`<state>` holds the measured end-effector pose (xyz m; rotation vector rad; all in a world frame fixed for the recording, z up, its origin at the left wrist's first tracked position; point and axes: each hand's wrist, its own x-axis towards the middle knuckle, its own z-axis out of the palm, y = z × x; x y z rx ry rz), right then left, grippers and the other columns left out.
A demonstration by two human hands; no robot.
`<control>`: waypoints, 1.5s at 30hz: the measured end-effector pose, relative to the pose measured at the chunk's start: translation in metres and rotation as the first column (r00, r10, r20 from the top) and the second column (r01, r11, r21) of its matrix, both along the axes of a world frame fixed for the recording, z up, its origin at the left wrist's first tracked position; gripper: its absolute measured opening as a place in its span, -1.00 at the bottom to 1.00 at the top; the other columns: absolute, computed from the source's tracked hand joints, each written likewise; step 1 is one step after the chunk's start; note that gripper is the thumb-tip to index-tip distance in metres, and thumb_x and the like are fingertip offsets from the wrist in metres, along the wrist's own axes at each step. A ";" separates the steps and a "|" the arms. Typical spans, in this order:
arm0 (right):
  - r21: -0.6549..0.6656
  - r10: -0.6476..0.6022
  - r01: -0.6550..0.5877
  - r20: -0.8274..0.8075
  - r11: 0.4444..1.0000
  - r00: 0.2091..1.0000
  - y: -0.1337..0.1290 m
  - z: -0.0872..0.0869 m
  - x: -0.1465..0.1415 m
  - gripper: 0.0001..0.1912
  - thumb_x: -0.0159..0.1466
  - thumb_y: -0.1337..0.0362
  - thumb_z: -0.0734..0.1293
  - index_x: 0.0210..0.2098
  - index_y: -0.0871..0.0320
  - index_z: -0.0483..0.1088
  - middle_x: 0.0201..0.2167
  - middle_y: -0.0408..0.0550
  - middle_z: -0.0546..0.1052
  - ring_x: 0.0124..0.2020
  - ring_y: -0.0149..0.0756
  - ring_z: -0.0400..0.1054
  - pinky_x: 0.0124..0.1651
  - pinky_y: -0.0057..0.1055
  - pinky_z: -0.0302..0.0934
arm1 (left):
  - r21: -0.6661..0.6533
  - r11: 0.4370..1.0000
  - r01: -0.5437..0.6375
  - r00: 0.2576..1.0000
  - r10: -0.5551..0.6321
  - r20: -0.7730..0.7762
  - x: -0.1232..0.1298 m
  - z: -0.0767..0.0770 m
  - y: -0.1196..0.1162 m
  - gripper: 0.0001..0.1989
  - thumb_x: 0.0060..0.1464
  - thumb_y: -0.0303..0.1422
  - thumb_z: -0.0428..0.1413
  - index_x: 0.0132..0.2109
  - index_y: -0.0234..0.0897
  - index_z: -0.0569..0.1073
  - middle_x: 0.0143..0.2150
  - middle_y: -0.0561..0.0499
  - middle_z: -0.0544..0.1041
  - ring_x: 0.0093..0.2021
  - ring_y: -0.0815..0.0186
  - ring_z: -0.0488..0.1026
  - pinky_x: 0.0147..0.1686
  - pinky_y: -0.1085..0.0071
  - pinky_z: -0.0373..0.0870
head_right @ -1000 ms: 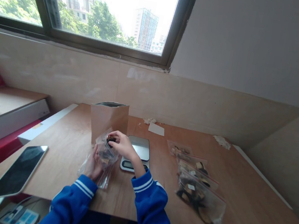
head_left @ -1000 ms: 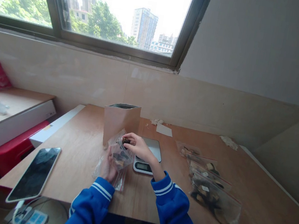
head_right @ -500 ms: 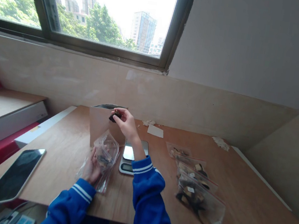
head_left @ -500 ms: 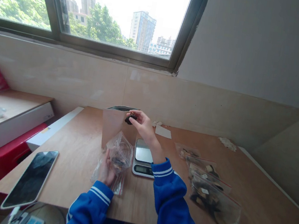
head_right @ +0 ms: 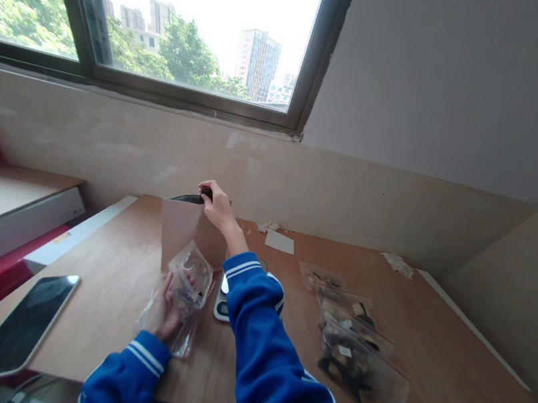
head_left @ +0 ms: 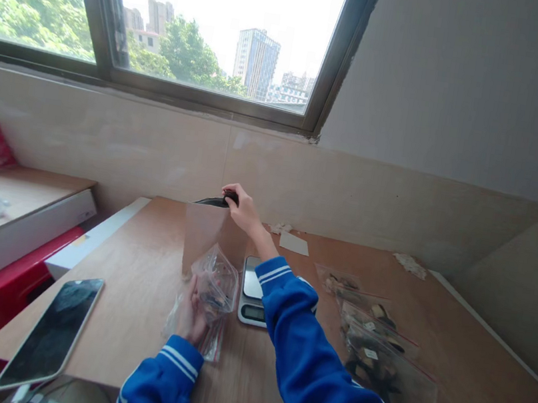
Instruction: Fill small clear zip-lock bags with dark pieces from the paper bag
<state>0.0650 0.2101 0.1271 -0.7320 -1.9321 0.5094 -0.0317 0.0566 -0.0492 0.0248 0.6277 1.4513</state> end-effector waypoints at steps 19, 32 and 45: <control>0.111 -0.067 0.028 0.364 0.993 0.929 -0.023 0.017 0.020 -0.79 0.33 0.30 0.26 -0.16 0.11 0.55 -0.10 -0.04 0.60 -0.03 -0.26 0.41 0.07 -0.33 0.23 | -0.022 1.000 0.006 0.999 -0.005 0.038 0.001 0.000 0.001 -0.69 0.25 -0.27 0.02 0.00 -0.37 0.49 -0.20 -0.17 0.62 -0.24 0.23 0.60 -0.27 0.35 0.58; 0.030 0.073 -0.080 0.180 0.996 0.981 -0.037 0.013 0.016 -0.66 0.32 0.32 0.24 0.06 0.07 0.43 0.06 -0.11 0.51 0.10 -0.30 0.38 0.17 -0.35 0.22 | -0.023 0.999 -0.037 0.999 0.037 0.012 0.002 0.005 0.000 -0.73 0.26 -0.30 0.01 -0.04 -0.35 0.50 -0.21 -0.10 0.61 -0.30 0.28 0.59 -0.30 0.33 0.59; -0.003 0.082 -0.082 0.071 0.997 0.994 -0.048 0.009 0.015 -0.75 0.36 0.25 0.22 -0.08 0.03 0.50 -0.06 -0.09 0.57 0.13 -0.26 0.35 0.26 -0.18 0.05 | 0.009 1.000 -0.006 0.999 0.006 0.034 0.000 0.001 0.001 -0.70 0.26 -0.29 0.01 0.02 -0.32 0.50 -0.19 -0.12 0.62 -0.30 0.28 0.59 -0.29 0.36 0.57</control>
